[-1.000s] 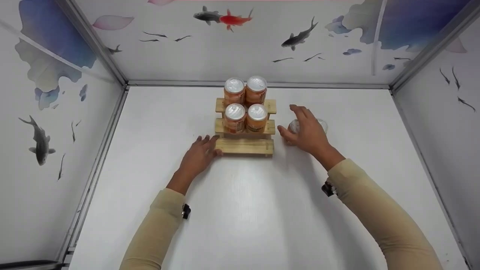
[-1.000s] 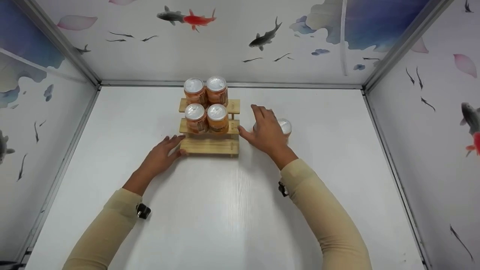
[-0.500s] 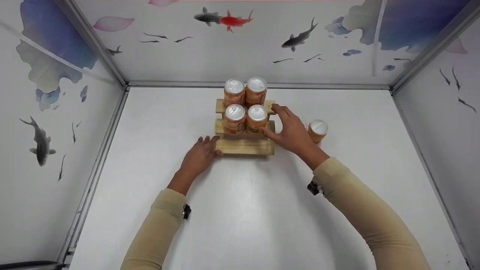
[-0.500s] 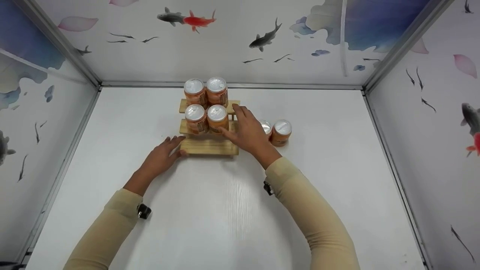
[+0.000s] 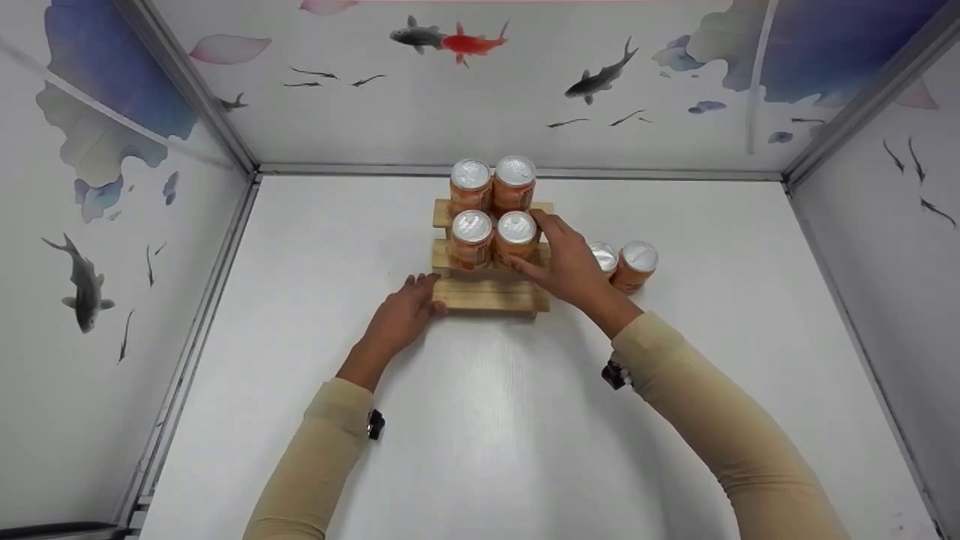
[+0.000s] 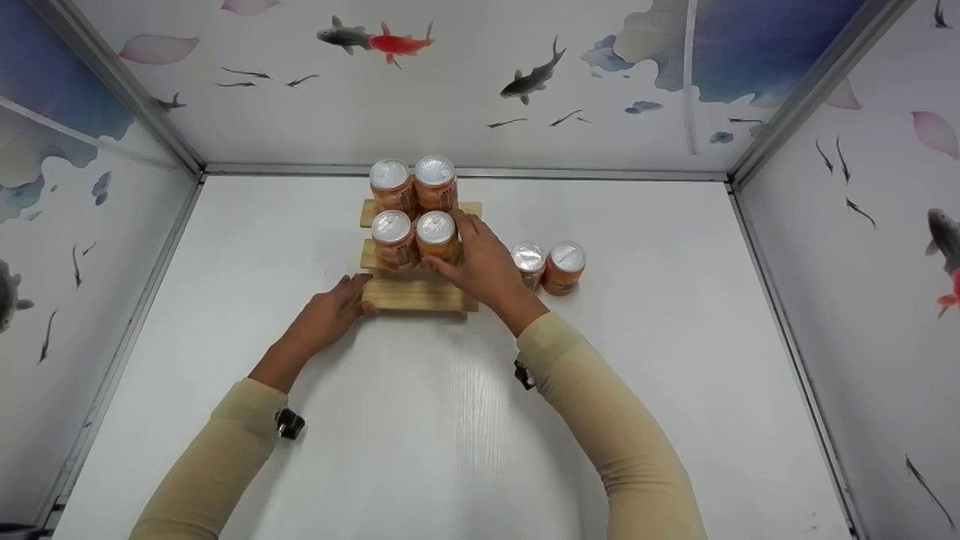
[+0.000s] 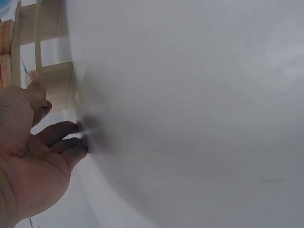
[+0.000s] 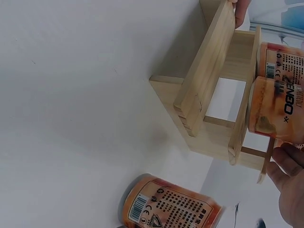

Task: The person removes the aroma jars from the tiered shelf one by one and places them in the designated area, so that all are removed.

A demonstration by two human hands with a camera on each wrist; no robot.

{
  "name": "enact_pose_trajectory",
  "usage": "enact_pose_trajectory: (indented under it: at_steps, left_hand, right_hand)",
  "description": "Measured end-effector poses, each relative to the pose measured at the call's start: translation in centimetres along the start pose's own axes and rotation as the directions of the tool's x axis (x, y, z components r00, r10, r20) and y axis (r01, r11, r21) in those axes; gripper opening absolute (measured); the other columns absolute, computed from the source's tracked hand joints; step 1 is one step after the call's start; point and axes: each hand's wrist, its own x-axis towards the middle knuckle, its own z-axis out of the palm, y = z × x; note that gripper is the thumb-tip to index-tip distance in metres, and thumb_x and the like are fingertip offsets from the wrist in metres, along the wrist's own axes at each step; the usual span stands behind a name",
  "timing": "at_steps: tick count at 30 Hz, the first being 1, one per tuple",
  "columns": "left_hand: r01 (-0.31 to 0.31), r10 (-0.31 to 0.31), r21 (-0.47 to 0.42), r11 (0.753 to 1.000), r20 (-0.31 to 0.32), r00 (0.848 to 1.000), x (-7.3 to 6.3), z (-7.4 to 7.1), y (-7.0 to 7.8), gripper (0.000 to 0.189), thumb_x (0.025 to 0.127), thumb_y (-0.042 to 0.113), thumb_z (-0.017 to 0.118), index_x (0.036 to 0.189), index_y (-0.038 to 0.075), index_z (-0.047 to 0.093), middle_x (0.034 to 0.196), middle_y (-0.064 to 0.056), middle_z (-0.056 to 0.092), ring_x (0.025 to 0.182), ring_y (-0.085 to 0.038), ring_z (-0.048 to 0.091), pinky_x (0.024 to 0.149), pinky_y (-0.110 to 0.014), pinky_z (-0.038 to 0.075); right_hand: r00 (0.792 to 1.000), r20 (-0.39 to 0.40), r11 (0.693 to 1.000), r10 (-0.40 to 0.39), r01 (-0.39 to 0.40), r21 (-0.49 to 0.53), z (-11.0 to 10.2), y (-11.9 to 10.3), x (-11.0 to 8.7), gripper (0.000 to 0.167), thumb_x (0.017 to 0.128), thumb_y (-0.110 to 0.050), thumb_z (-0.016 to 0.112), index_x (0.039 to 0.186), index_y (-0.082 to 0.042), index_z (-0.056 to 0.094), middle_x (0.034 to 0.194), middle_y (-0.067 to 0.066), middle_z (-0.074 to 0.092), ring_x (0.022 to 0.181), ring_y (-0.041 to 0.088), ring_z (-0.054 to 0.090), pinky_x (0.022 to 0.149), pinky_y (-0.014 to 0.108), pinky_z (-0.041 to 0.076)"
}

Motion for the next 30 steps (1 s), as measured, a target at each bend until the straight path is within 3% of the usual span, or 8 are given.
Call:
enact_pose_trajectory:
  at_steps: [21,30]
  left_hand:
    - [-0.006,0.005,-0.023,1.0,-0.028,1.0,0.04,0.11,-0.18,0.07,0.111,0.053,0.059,0.169,0.017,0.047,0.173,-0.02,0.045,0.166,-0.04,0.037,0.131,-0.061,0.038]
    - [0.01,-0.011,-0.017,1.0,-0.016,1.0,0.09,-0.04,0.08,0.066,0.111,0.045,0.061,0.169,0.018,0.047,0.174,-0.018,0.044,0.166,-0.039,0.037,0.132,-0.061,0.038]
  right_hand:
    - [1.0,0.006,0.996,-0.03,0.03,0.082,0.16,-0.4,0.6,0.082,0.099,-0.026,0.088,0.164,-0.001,0.045,0.149,0.025,0.063,0.131,0.041,0.07,0.109,0.053,0.06]
    - [0.999,-0.032,0.995,-0.036,0.039,0.093,-0.01,-0.24,0.57,0.081,0.097,-0.03,0.09,0.161,-0.002,0.05,0.146,0.022,0.066,0.13,0.039,0.07,0.107,0.051,0.061]
